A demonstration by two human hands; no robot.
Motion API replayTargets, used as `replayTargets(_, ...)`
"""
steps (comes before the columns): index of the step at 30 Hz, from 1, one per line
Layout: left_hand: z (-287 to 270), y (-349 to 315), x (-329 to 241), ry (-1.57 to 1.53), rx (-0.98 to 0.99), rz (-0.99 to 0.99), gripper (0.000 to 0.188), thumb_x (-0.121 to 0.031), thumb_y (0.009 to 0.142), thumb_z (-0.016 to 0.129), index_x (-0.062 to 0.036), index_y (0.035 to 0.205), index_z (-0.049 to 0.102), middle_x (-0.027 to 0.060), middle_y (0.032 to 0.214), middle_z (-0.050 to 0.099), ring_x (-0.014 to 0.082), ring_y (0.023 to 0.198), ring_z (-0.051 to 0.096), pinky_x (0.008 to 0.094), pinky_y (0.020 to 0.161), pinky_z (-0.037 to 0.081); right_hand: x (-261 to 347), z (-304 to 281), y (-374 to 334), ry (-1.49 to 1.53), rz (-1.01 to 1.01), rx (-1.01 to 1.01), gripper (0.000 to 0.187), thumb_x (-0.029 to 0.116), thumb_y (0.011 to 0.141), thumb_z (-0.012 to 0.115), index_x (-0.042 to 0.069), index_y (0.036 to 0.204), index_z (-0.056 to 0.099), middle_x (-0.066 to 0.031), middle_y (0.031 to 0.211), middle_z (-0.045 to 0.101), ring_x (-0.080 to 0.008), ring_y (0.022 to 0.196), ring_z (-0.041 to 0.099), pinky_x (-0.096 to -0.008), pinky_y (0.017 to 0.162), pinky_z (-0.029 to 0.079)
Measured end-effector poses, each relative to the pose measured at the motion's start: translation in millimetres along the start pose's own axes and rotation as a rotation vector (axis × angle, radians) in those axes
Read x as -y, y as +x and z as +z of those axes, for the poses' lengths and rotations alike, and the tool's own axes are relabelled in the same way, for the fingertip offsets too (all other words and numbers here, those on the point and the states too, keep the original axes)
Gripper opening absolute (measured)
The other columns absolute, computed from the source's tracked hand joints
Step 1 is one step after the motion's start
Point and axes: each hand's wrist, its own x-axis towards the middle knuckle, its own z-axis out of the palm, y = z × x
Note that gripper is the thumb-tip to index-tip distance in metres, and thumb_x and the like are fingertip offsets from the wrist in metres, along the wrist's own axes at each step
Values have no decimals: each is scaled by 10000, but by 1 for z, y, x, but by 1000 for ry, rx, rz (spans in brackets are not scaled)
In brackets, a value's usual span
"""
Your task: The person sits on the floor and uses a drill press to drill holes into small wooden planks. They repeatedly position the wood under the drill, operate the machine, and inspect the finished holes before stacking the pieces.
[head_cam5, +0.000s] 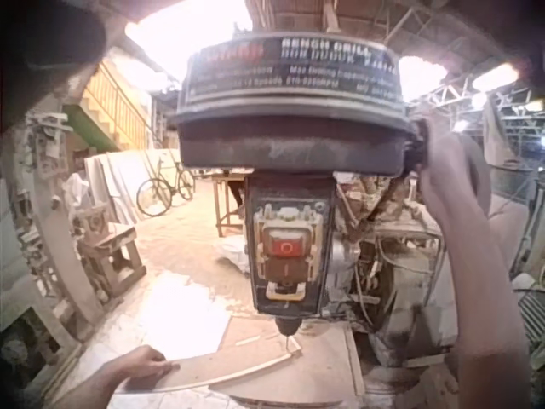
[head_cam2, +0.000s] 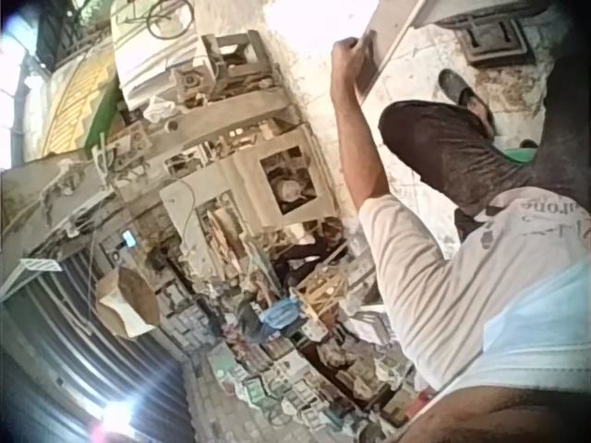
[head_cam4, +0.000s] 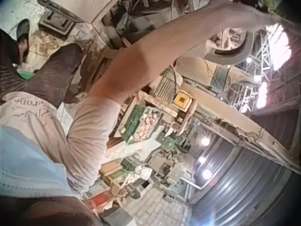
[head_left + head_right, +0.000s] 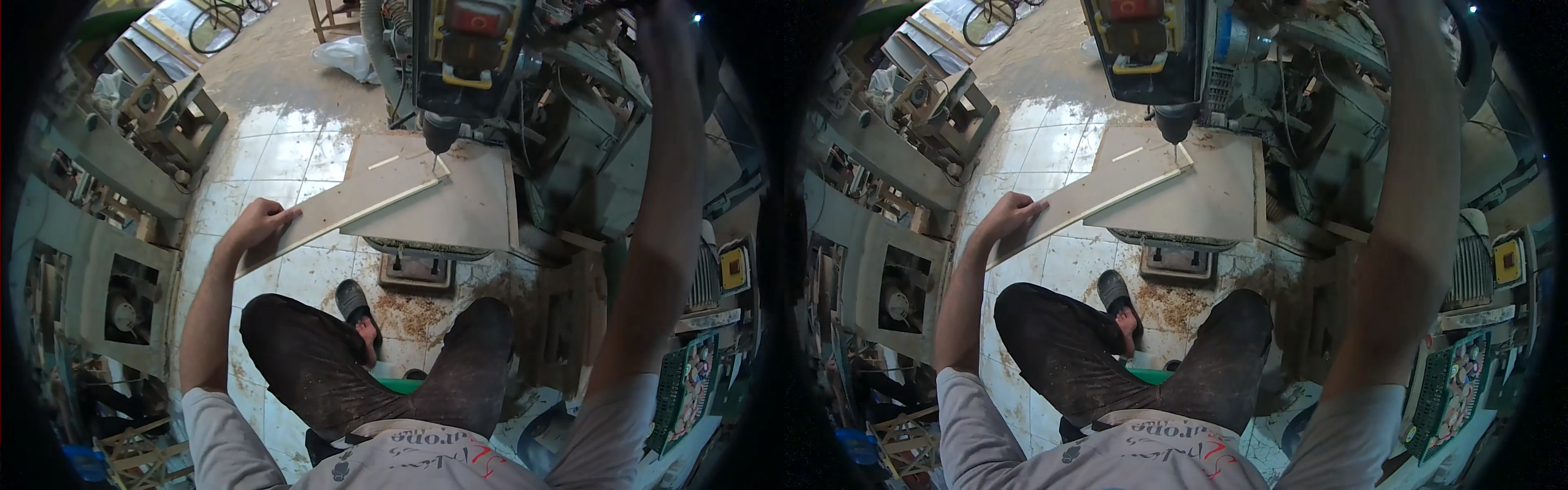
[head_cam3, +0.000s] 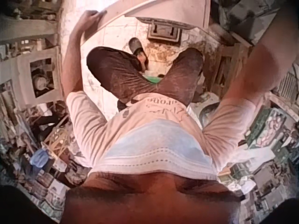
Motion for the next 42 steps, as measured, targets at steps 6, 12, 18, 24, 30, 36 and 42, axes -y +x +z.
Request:
replayTargets(6,1,-22,-1,-52,70,-94,578,-528,829,641,46,843,702,102,643,629,166,610,579,343,592,471,-4,14,-26,-54,329,-1,390,442,947,476,83,1065,573,-35,849,522,-140,728,461,-282,657,415)
replayTargets(12,31,-66,-24,-304,322,-105,498,-469,892,594,23,861,666,26,667,582,98,623,521,273,569,434,3,-42,-218,-204,417,520,346,247,966,475,10,1212,534,-110,1111,569,-185,1014,542,-316,901,429)
replayTargets(18,103,-115,-83,-746,312,-111,410,-438,945,527,-36,893,585,-32,645,500,48,546,466,222,445,395,49,-81,-434,360,1434,1122,808,283,864,701,39,1461,214,-187,1250,523,-198,1158,510,-354,973,426)
replayTargets(24,162,-108,-119,-1202,251,-82,352,-373,963,529,-40,848,532,8,671,550,95,489,546,204,426,442,78,-106,-453,478,1697,717,465,130,933,589,21,1330,372,-129,1062,621,-203,940,634,-330,742,563)
replayTargets(30,125,-84,-150,-900,401,71,384,-365,940,576,7,846,553,79,677,612,132,546,630,236,474,514,58,-154,-402,12,1309,296,250,136,927,580,35,1149,524,-41,888,633,-96,750,604,-262,615,527)
replayTargets(36,93,-8,-131,-158,-384,603,395,-320,779,741,-73,1039,575,122,1092,592,294,1073,542,497,927,406,-32,-176,-350,-265,1072,249,185,188,943,579,21,1006,625,43,799,555,-31,735,471,-200,630,382)
replayTargets(42,83,50,-129,207,-365,616,727,-512,663,765,-124,1219,500,100,1372,430,315,1403,235,656,1097,94,-106,-172,-305,-275,979,354,257,210,935,594,-13,1050,648,20,816,587,-37,698,472,-212,589,382)
